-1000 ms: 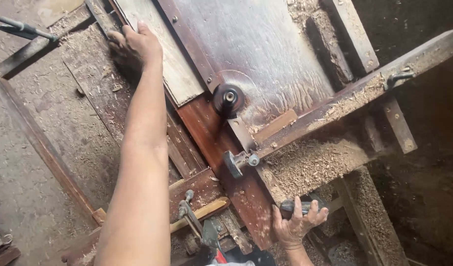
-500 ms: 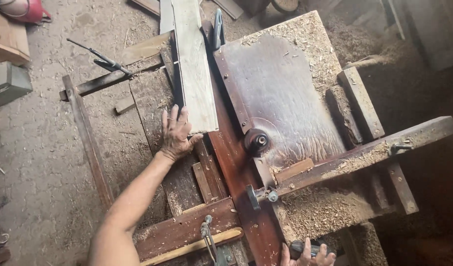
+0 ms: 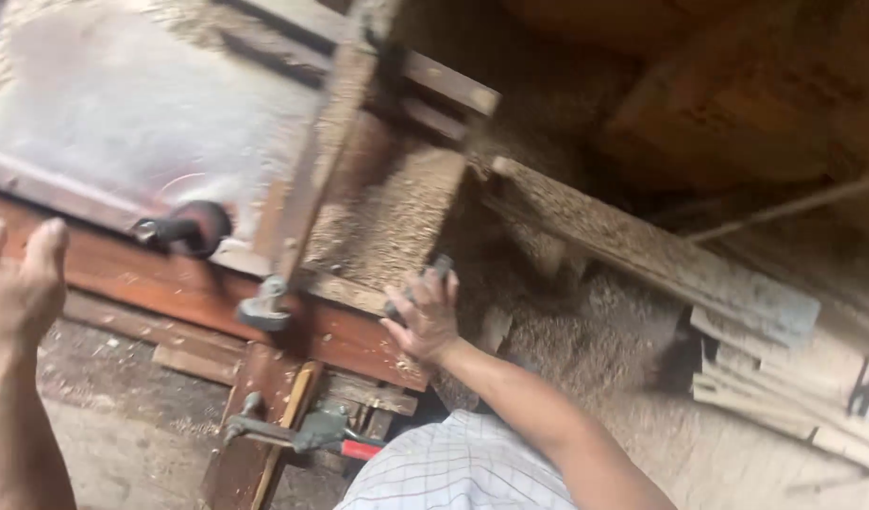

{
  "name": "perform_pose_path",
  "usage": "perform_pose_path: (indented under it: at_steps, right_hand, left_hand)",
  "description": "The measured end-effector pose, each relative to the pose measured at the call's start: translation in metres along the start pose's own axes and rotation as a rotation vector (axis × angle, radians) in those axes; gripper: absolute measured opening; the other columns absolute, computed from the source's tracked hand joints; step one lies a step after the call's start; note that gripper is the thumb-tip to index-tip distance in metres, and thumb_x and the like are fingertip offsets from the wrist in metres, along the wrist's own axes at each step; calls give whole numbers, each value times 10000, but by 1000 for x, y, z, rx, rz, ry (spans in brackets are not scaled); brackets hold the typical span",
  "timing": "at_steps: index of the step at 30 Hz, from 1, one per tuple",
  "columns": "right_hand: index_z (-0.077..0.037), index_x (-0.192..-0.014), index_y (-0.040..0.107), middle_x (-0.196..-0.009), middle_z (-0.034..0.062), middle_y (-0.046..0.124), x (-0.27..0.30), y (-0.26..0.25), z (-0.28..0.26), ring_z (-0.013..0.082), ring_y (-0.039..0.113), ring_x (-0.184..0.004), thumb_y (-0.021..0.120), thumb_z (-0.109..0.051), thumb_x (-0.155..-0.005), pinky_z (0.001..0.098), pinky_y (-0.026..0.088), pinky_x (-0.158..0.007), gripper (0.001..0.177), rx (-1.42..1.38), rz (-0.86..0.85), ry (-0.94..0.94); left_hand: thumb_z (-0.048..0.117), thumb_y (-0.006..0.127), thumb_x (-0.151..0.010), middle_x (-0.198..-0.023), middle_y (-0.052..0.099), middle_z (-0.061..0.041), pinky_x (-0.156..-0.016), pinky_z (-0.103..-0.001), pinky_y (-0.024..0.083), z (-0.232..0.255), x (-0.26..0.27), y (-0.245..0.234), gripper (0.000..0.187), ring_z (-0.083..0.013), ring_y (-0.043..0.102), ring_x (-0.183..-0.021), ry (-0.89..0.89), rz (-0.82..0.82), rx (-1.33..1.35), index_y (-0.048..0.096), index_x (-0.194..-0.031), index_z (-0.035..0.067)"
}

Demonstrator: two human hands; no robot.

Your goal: Cutting wooden planks with a stationary circular saw.

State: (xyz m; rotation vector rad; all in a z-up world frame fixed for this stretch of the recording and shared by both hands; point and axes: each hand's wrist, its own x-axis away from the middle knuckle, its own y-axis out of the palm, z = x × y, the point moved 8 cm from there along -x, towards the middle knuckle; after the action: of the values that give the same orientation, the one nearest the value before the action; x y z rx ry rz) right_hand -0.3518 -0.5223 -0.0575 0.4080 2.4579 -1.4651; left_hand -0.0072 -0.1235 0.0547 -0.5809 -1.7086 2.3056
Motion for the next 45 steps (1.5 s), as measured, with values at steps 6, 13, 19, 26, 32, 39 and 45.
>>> perform_pose_path:
  at_steps: [6,13,19,26,32,39,45]
  right_hand:
    - [-212,-1528,424,-1620,117,272,12,-24,22,347,156,-1572,819,-418,-847,671,123,-1281,813,-227,-94,4]
    - [-82,-1540,442,-1574,202,458,216,-100,177,371,381,-1519,748,-345,-920,543,243,-1286,740,-327,-314,407]
    - [-73,-1250,640,-1197,146,721,549,-224,302,286,693,-1157,620,-276,-972,435,534,-1041,345,72,-829,1522]
    - [-64,-1468,533,-1411,206,630,842,-229,232,327,596,-1336,651,-455,-947,422,467,-1146,662,-7,-628,2131]
    - [-65,-1371,594,-1240,196,710,704,-143,283,290,706,-1110,631,-393,-948,428,550,-990,536,-548,-333,2061]
    - [-70,-1230,578,-1172,185,676,470,-122,396,305,642,-1072,404,-466,-1033,470,483,-1001,476,-1889,865,1827]
    - [-24,-1332,587,-1324,210,612,397,-117,419,306,606,-1188,569,-416,-1024,449,466,-1102,499,-1846,760,1661]
  left_hand:
    - [304,782,-930,-1111,659,-227,-907,-448,551,401,-3,5,369,-352,651,-1044,346,-353,46,633,-900,-33]
    - [461,725,-864,-1400,569,-185,-1047,-506,440,679,93,251,490,-338,572,-1260,855,-838,63,690,-1057,12]
    - [372,777,-824,-1628,203,-212,-1182,-596,232,797,119,440,600,-410,186,-1513,884,-1026,-320,578,-1325,106]
    - [90,681,-840,-1622,280,-250,-1173,-700,180,775,107,560,626,-454,307,-1467,948,-783,-583,571,-1441,229]
    - [332,760,-837,-1571,337,-215,-1222,-633,254,779,165,441,538,-375,377,-1443,878,-1112,-586,634,-1355,256]
    - [301,933,-522,-1200,755,-98,-1145,-469,485,663,325,330,950,-251,684,-1171,-398,-1923,330,580,-1373,70]
    - [241,843,-652,-928,779,-136,-912,-336,522,605,394,264,646,-221,707,-876,-927,-1855,901,711,-1193,-85]
